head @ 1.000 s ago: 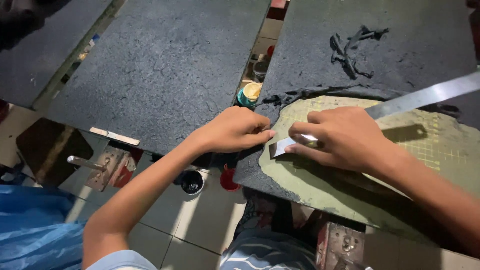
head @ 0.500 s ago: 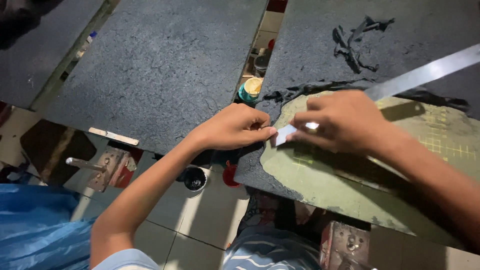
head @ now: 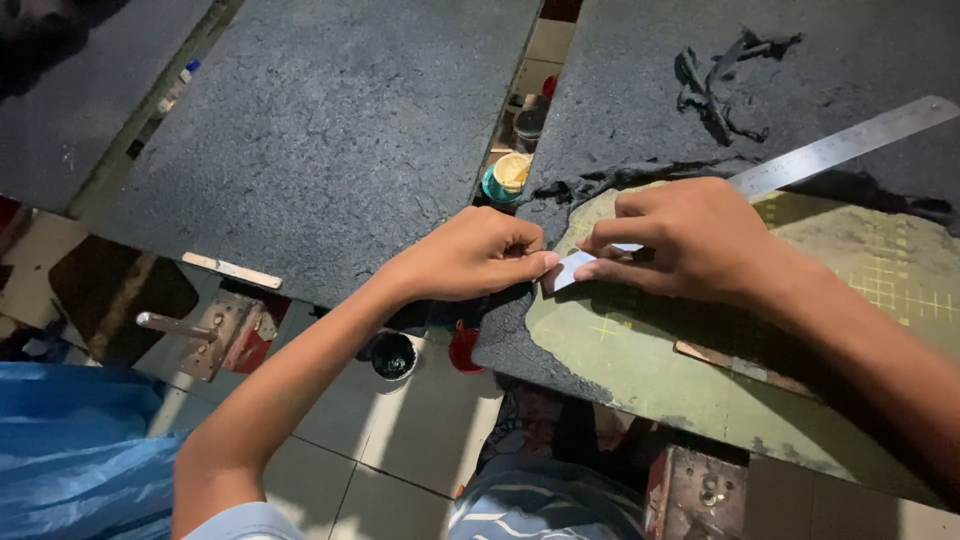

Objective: Scraping off dried ink or adhesive residue from a screen printing pallet using a metal ruler as a scraper.

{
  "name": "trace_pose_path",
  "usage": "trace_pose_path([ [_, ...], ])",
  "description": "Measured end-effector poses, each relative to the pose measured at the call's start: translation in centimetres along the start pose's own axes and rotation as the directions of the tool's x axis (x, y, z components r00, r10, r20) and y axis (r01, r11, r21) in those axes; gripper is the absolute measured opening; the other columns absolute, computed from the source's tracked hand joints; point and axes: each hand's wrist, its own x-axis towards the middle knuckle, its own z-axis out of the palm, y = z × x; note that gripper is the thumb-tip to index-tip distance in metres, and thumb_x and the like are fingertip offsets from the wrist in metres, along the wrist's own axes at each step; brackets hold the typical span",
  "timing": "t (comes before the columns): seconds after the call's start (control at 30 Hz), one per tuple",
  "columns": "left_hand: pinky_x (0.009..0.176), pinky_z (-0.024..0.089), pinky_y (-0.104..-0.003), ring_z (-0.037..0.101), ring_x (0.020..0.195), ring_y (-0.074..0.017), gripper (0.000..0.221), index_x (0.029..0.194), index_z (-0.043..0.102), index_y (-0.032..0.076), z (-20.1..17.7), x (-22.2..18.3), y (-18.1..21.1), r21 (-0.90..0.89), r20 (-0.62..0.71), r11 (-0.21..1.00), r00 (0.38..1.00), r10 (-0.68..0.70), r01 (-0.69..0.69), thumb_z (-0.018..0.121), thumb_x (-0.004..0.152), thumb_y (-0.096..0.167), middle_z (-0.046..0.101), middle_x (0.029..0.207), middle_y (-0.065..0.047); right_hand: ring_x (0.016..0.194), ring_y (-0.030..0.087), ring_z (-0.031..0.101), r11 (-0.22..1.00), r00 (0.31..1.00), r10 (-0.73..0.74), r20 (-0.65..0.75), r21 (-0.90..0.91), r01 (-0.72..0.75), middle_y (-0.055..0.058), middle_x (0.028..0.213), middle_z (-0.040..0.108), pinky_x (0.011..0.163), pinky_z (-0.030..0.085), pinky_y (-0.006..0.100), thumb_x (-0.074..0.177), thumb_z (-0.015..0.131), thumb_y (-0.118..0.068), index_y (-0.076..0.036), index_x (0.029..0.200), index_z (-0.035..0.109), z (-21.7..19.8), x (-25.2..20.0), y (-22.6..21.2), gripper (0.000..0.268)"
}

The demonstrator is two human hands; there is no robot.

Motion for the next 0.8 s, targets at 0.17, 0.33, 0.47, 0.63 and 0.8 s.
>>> trace_pose_path([
  [0.17, 0.056, 0.024, -0.031, 0.031, 0.054, -0.0087, 0.046, 0.069, 0.041, 0.015, 0.0, -0.1, 0.2, -0.034, 0.001, 0.999, 1.000, -0.014, 0.014, 0.055, 0.107, 0.038, 0.035, 0.059, 0.005, 0.049, 0.022, 0.055, 0.999, 0.999, 0.005, -0.033, -0.045, -0.007, -0.003, 0.067, 0.061, 0.038, 0.035, 0.038, 0.092, 0.069, -0.058, -0.029, 0.086, 0.072, 0.2, -0.5, 0.5, 0.030],
  [0.33, 0.056, 0.027, -0.029, 0.033, 0.055, -0.0084, 0.046, 0.069, 0.044, 0.015, -0.1, 0.0, 0.4, -0.051, -0.010, 0.998, 0.999, -0.036, 0.035, 0.055, 0.106, 0.040, 0.037, 0.058, 0.005, 0.044, 0.013, 0.056, 1.000, 0.997, 0.022, 0.070, 0.008, -0.023, -0.005, 0.065, 0.066, 0.036, 0.041, 0.028, 0.090, 0.066, -0.061, -0.029, 0.085, 0.074, -0.3, -0.2, 0.0, 0.033],
  [0.47, 0.053, 0.032, -0.031, 0.038, 0.053, -0.0109, 0.042, 0.067, 0.049, 0.013, 0.1, 0.0, 0.4, -0.102, -0.026, 0.993, 0.998, -0.057, 0.054, 0.058, 0.104, 0.032, 0.041, 0.054, 0.002, 0.054, 0.026, 0.061, 0.999, 0.999, 0.048, 0.003, 0.011, -0.048, -0.001, 0.067, 0.063, 0.050, 0.044, 0.040, 0.092, 0.069, -0.054, -0.029, 0.087, 0.070, -0.4, -0.3, -0.5, 0.025],
  [0.63, 0.051, 0.042, -0.032, 0.049, 0.051, -0.0147, 0.036, 0.070, 0.060, 0.011, -0.1, 0.0, 0.7, -0.129, -0.042, 0.989, 0.996, -0.075, 0.069, 0.061, 0.101, 0.029, 0.050, 0.050, 0.000, 0.060, 0.031, 0.065, 0.993, 0.994, 0.111, 0.017, -0.038, -0.110, 0.002, 0.070, 0.060, 0.060, 0.054, 0.043, 0.094, 0.067, -0.051, -0.031, 0.094, 0.067, -0.7, -0.4, 0.2, 0.020],
  [0.8, 0.055, 0.051, -0.043, 0.063, 0.054, -0.0324, 0.042, 0.076, 0.063, 0.012, -0.4, 0.1, 0.3, 0.305, -0.073, 0.951, 0.995, 0.069, -0.044, 0.063, 0.099, 0.047, 0.059, 0.056, -0.008, 0.059, 0.028, 0.066, 0.978, 0.982, 0.188, 0.009, -0.094, -0.187, 0.000, 0.071, 0.064, 0.062, 0.054, 0.040, 0.095, 0.069, -0.050, -0.029, 0.090, 0.069, -1.1, -0.9, 0.9, 0.021],
])
